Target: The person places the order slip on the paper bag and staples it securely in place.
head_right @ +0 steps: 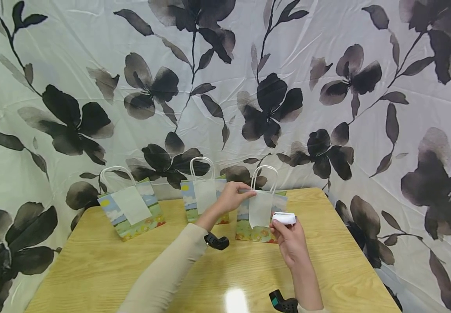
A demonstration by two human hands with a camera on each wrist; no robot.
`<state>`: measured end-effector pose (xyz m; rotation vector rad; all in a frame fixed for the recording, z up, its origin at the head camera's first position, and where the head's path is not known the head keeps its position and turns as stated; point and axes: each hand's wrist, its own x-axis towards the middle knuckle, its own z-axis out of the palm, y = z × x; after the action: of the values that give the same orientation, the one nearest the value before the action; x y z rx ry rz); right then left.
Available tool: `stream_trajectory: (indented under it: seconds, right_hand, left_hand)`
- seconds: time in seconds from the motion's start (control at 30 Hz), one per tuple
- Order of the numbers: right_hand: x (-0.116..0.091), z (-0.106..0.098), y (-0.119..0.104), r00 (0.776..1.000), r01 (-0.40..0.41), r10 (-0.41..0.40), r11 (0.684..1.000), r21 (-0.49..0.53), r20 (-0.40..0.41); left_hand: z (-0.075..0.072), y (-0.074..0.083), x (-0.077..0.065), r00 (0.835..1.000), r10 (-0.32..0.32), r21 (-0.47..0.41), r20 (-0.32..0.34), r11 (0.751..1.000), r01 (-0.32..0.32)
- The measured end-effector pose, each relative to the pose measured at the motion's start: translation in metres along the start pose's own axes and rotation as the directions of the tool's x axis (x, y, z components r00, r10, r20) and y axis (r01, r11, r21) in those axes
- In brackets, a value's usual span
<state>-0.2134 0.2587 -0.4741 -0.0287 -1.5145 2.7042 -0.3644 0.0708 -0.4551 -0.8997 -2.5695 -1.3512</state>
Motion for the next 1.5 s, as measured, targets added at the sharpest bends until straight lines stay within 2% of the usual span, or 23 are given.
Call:
stream_trajectory:
  seconds: [0.1, 0.2, 0.27, 0.33, 0.43, 0.63, 0.9, 1.03, 1.13, 1.27, 1.37, 1.5]
  right_hand:
    - [0.005, 0.007, -0.003, 0.998, 0.050, -0.051, 0.998, -0.033, -0.024]
    - [0.012, 0.014, -0.005, 0.991, 0.130, -0.133, 0.985, -0.117, -0.014]
    - [0.017, 0.020, -0.006, 0.980, 0.196, -0.199, 0.960, -0.200, 0.002]
    - [0.023, 0.025, -0.006, 0.966, 0.253, -0.257, 0.923, -0.291, 0.023]
    - [0.032, 0.031, -0.008, 0.947, 0.310, -0.314, 0.846, -0.434, 0.066]
    - [0.048, 0.039, -0.015, 0.928, 0.352, -0.334, 0.649, -0.675, 0.163]
    - [0.065, 0.045, -0.026, 0.924, 0.347, -0.305, 0.407, -0.845, 0.232]
    - [0.068, 0.043, -0.029, 0.932, 0.334, -0.250, 0.310, -0.890, 0.263]
    - [0.072, 0.043, -0.032, 0.934, 0.335, -0.220, 0.272, -0.902, 0.280]
    - [0.075, 0.043, -0.034, 0.937, 0.334, -0.193, 0.264, -0.905, 0.290]
    - [0.076, 0.041, -0.033, 0.935, 0.342, -0.190, 0.270, -0.900, 0.299]
    - [0.077, 0.036, -0.028, 0.921, 0.377, -0.202, 0.250, -0.892, 0.333]
  left_hand:
    - [0.001, -0.002, 0.000, 1.000, 0.028, -0.009, -0.008, 1.000, -0.028]
    - [0.000, -0.002, 0.002, 0.999, 0.038, -0.008, -0.015, 0.999, -0.039]
    - [-0.001, -0.001, 0.002, 0.999, 0.034, -0.006, -0.016, 0.999, -0.034]
    - [-0.002, 0.000, 0.002, 1.000, 0.028, -0.002, -0.013, 1.000, -0.028]
    - [-0.003, 0.000, 0.002, 1.000, 0.013, -0.009, 0.000, 1.000, -0.013]
    - [-0.001, -0.001, 0.000, 1.000, 0.011, -0.014, 0.002, 1.000, -0.011]
    - [0.003, -0.001, -0.002, 1.000, 0.008, -0.031, -0.007, 0.999, -0.008]
    - [0.004, -0.001, -0.002, 1.000, 0.019, -0.015, -0.008, 1.000, -0.020]
    - [0.003, -0.001, -0.001, 0.999, 0.029, -0.012, -0.020, 1.000, -0.029]
    - [0.001, 0.000, -0.001, 0.999, 0.023, -0.022, -0.030, 0.999, -0.024]
    - [0.001, 0.001, -0.002, 0.999, 0.016, -0.015, -0.028, 1.000, -0.016]
    - [0.002, 0.001, -0.002, 0.999, 0.021, -0.001, -0.030, 1.000, -0.021]
